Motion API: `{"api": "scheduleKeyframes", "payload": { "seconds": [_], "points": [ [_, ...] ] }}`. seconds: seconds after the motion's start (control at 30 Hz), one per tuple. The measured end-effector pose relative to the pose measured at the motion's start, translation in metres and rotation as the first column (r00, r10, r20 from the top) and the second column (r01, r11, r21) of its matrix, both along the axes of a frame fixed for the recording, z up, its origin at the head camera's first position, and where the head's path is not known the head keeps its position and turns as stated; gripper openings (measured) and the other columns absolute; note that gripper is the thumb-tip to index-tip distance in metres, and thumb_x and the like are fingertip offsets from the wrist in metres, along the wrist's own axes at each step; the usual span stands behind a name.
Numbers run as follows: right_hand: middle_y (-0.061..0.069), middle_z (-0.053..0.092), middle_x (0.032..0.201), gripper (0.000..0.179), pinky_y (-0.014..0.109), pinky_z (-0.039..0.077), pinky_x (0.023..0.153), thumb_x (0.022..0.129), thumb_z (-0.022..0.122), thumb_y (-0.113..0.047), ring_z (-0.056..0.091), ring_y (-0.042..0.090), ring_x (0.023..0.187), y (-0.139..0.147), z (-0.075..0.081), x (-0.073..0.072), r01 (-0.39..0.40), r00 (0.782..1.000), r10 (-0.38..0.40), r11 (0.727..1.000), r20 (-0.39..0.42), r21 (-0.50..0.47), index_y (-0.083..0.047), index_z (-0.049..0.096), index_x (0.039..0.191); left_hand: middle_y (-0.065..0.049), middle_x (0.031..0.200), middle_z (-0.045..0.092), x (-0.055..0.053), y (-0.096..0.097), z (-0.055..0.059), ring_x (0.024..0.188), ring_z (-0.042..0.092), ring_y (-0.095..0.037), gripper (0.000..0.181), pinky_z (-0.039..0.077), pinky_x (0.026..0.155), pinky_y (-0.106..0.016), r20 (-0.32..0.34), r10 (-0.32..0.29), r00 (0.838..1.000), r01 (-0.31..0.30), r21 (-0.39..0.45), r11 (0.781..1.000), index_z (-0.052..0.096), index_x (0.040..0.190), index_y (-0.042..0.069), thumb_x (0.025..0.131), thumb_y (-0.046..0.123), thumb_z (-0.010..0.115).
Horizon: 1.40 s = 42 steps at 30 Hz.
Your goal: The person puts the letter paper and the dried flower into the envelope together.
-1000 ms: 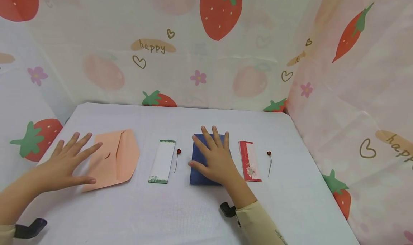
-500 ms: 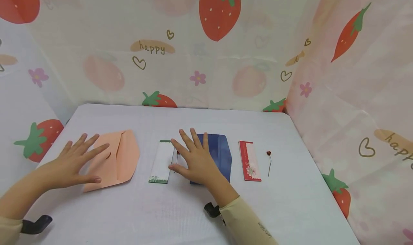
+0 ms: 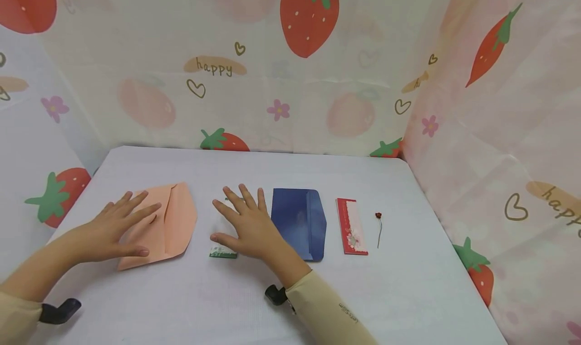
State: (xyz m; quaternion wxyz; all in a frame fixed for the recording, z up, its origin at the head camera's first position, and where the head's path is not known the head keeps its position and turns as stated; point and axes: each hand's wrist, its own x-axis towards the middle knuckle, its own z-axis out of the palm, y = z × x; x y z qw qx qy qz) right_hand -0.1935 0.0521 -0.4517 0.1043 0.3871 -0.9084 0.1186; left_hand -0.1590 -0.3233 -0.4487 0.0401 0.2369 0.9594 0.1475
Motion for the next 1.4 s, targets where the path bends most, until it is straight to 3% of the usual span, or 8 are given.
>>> {"api": "scheduleKeyframes", "payload": {
  "seconds": [0.2,0.4,0.6,0.87,1.1,1.4],
  "points": [
    [0.001,0.023,0.171,0.073,0.064,0.007,0.124,0.099,0.046,-0.069,0.003,0.026,0.160,-0.019,-0.006,-0.002,-0.038,0.999,0.038,0.999,0.019,-0.002,-0.030,0.034,0.160,-0.024,0.168,0.014,-0.004,0.005,-0.002,0.150,0.007,-0.060,0.100,0.013,0.107,-0.083,0.028,-0.002,1.000,0.002,-0.003,1.000,0.027,0.160,0.031,0.081,0.074,0.070],
    [-0.002,0.025,0.170,0.071,0.062,0.009,0.124,0.099,0.047,-0.068,0.010,0.026,0.160,-0.038,-0.007,-0.001,-0.053,0.995,0.054,0.998,0.087,-0.017,-0.032,0.036,0.159,-0.025,0.168,0.015,-0.009,0.007,-0.007,0.150,0.007,-0.061,0.098,0.013,0.106,-0.084,0.065,0.007,0.998,-0.007,-0.009,1.000,0.028,0.160,0.031,0.082,0.075,0.068],
    [-0.003,0.030,0.168,0.068,0.060,0.013,0.125,0.099,0.049,-0.066,0.016,0.025,0.159,-0.052,-0.010,-0.003,-0.052,0.991,0.054,0.998,0.119,-0.022,-0.031,0.041,0.157,-0.025,0.167,0.017,-0.012,0.010,-0.006,0.149,0.009,-0.062,0.097,0.014,0.106,-0.084,0.077,0.006,0.997,-0.005,-0.013,1.000,0.034,0.157,0.030,0.080,0.079,0.065],
    [-0.005,0.036,0.165,0.055,0.058,0.016,0.125,0.103,0.049,-0.058,0.024,0.026,0.156,-0.070,-0.012,-0.011,-0.012,0.981,0.015,1.000,0.194,-0.019,-0.031,0.051,0.151,-0.027,0.166,0.020,-0.015,0.015,-0.006,0.148,0.012,-0.063,0.095,0.016,0.104,-0.085,0.076,-0.016,0.997,0.017,-0.010,1.000,0.040,0.155,0.028,0.079,0.075,0.070],
    [-0.007,0.040,0.163,0.056,0.058,0.019,0.124,0.101,0.052,-0.061,0.029,0.027,0.155,-0.082,-0.018,-0.018,-0.009,0.968,-0.001,0.999,0.251,0.036,-0.033,0.053,0.149,-0.028,0.166,0.018,-0.021,0.016,-0.009,0.148,0.011,-0.063,0.099,0.015,0.106,-0.084,0.103,-0.022,0.994,0.024,-0.010,1.000,0.046,0.151,0.025,0.071,0.078,0.073],
    [-0.010,0.045,0.159,0.052,0.058,0.022,0.123,0.099,0.055,-0.062,0.036,0.026,0.151,-0.097,-0.027,-0.025,-0.029,0.964,-0.008,0.991,0.264,0.134,-0.035,0.058,0.144,-0.032,0.165,0.018,-0.026,0.015,-0.016,0.147,0.012,-0.064,0.091,0.016,0.107,-0.083,0.160,-0.035,0.987,0.023,0.077,0.997,0.051,0.144,0.026,0.070,0.070,0.080]
  ]
}}
